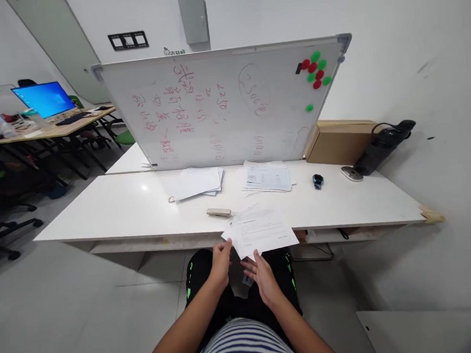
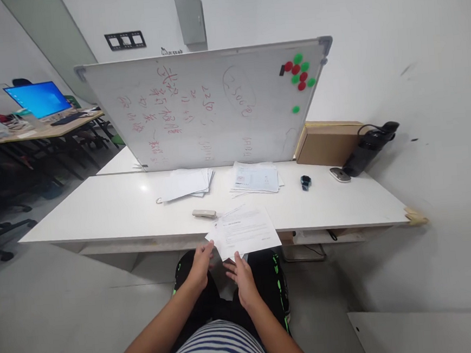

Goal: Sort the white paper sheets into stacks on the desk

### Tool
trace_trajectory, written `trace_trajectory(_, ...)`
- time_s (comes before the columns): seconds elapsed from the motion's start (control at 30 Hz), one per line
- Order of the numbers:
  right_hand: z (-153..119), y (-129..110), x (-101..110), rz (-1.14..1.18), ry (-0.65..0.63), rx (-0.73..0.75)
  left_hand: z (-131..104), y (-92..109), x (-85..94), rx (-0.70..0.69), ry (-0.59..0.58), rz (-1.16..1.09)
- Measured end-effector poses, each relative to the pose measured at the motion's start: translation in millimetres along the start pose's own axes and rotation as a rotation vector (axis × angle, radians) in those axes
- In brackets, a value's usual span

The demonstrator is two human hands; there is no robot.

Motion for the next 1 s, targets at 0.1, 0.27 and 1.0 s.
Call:
trace_trajectory(0.1,3,0,1,-0.051,-0.020,0.007,13,-3,-4.5,0.286,-0.351,-0.099)
trace_trajectory(0.27,8,2,7,-0.152,-0.044,-0.017,25,-1,-21.5,0.104,-0.491,-0.178)
trace_trajectory(1.0,72,-85,79,-0.410,0.078,0.456,19,59,26.0,-0.356,-0.481,0.361)
Point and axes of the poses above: each hand's wrist, its own z-axis towards the middle knuckle, its own x-axis out of the back of the hand, y = z × x, the point moved 1 cm from there along z, towards the middle knuckle, and after that the axes turned 12 degrees about x, right-handed, at the moved point
